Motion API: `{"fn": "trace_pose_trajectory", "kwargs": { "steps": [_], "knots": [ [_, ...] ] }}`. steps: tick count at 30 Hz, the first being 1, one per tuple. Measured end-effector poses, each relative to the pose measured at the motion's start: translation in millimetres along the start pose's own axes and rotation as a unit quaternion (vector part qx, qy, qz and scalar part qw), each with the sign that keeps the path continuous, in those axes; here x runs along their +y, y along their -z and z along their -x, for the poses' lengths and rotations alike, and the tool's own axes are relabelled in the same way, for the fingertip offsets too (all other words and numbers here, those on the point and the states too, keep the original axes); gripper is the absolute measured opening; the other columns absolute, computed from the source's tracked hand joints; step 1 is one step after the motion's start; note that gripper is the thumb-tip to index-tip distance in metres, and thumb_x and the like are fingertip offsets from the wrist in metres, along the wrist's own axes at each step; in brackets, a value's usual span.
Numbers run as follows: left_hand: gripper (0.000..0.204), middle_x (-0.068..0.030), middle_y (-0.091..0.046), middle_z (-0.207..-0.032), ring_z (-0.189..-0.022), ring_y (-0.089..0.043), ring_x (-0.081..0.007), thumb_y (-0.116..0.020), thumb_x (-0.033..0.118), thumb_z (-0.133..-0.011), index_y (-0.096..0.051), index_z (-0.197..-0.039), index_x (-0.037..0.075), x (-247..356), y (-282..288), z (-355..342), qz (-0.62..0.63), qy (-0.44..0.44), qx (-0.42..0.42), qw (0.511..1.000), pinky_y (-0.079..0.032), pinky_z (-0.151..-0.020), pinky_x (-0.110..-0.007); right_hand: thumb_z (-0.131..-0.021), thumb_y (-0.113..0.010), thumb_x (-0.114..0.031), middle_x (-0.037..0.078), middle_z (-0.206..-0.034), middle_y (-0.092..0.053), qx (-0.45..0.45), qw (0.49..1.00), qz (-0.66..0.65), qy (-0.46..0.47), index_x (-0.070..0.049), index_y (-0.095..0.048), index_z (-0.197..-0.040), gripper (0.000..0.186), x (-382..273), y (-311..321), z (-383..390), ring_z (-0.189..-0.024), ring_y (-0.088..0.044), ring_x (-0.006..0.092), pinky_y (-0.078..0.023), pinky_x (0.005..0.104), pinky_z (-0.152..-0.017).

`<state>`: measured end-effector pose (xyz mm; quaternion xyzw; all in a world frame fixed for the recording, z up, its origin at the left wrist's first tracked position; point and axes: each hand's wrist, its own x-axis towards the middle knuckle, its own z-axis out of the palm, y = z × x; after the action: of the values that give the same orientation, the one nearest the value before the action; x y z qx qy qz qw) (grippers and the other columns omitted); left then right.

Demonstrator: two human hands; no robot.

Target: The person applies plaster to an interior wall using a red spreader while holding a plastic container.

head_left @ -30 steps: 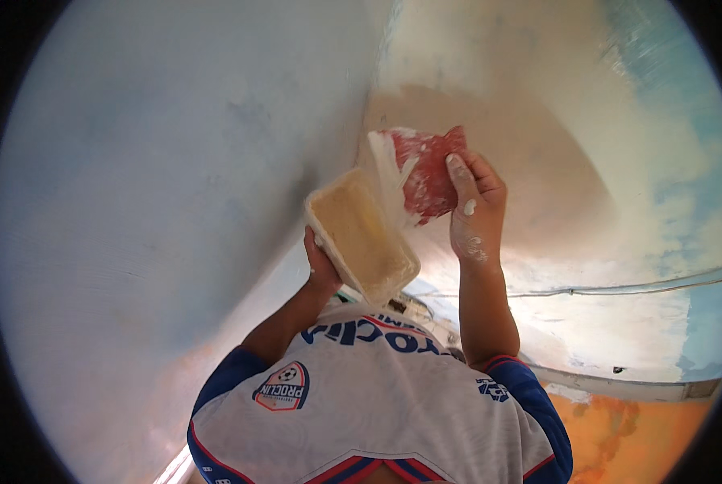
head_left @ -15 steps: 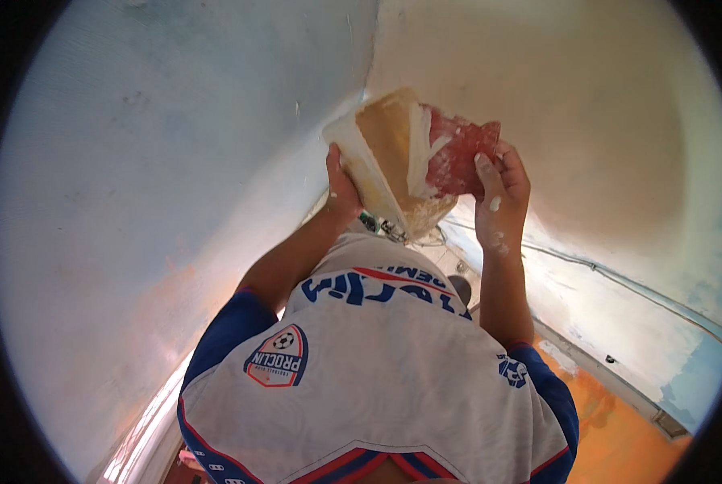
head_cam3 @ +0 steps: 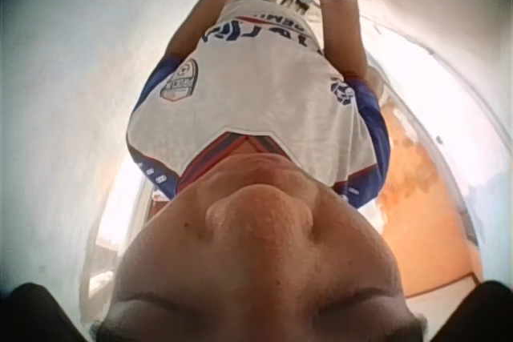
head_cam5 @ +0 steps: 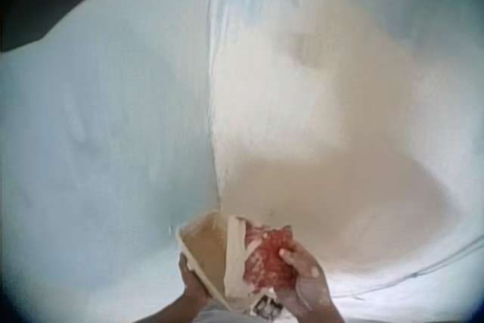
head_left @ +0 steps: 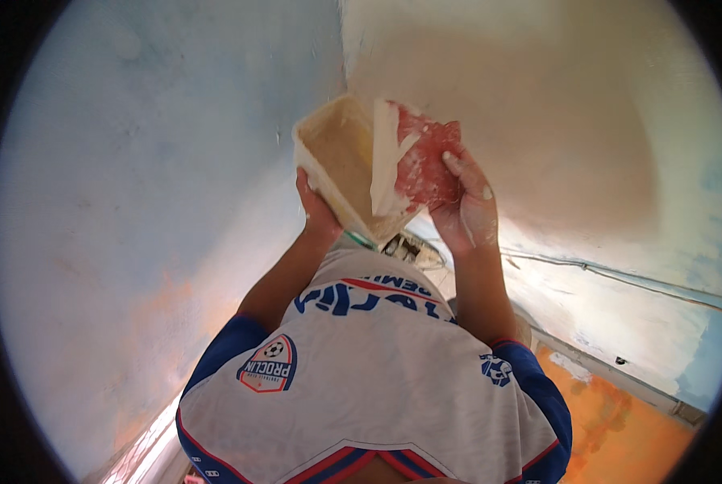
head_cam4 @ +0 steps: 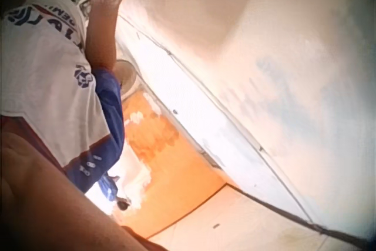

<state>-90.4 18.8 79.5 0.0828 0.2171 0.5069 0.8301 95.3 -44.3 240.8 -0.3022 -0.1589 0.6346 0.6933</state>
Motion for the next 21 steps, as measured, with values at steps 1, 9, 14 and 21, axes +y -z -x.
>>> {"fn": "trace_pose_trajectory", "kwargs": {
  "steps": [1,9,14,21],
  "knots": [
    [0.09,-0.0099,-0.043,-0.159,-0.143,-0.044,-0.0327,-0.031,0.078,-0.095,-0.032,-0.159,0.016,0,-2,4,0.0,0.01,-0.004,1.0,-0.037,-0.119,-0.049,-0.101,-0.056,-0.008,0.014,-0.123,-0.066,-0.009,1.0,-0.011,-0.008,0.002,-0.055,-0.129,0.03,-1,-4,2,-0.112,-0.067,0.0225,-0.054,0.0372,-0.101],
    [0.087,-0.0085,-0.041,-0.16,-0.143,-0.044,-0.0325,-0.034,0.076,-0.096,-0.031,-0.16,0.017,0,-30,12,-0.04,-0.001,-0.111,0.993,-0.036,-0.119,-0.052,-0.101,-0.057,-0.005,0.012,-0.122,-0.065,-0.063,0.992,0.034,0.103,-0.001,-0.054,-0.131,0.031,-45,-45,9,-0.112,-0.066,0.0213,-0.055,0.0359,-0.099],
    [0.089,-0.0102,-0.044,-0.158,-0.141,-0.047,-0.0355,-0.036,0.079,-0.093,-0.032,-0.159,0.02,0,-55,20,-0.048,0.007,-0.178,0.983,-0.041,-0.114,-0.057,-0.1,-0.059,-0.003,0.01,-0.122,-0.066,-0.109,0.948,0.086,0.287,-0.002,-0.055,-0.128,0.029,-124,-123,20,-0.111,-0.066,0.0185,-0.055,0.0357,-0.098],
    [0.081,-0.0092,-0.05,-0.15,-0.135,-0.051,-0.035,-0.038,0.075,-0.094,-0.038,-0.155,0.021,-11,-30,10,-0.027,0.011,-0.211,0.977,-0.045,-0.11,-0.059,-0.097,-0.063,-0.002,0.012,-0.115,-0.069,-0.151,0.773,0.202,0.582,-0.001,-0.058,-0.122,0.026,-245,-224,47,-0.103,-0.069,0.0193,-0.057,0.0337,-0.093]
  ]
}}
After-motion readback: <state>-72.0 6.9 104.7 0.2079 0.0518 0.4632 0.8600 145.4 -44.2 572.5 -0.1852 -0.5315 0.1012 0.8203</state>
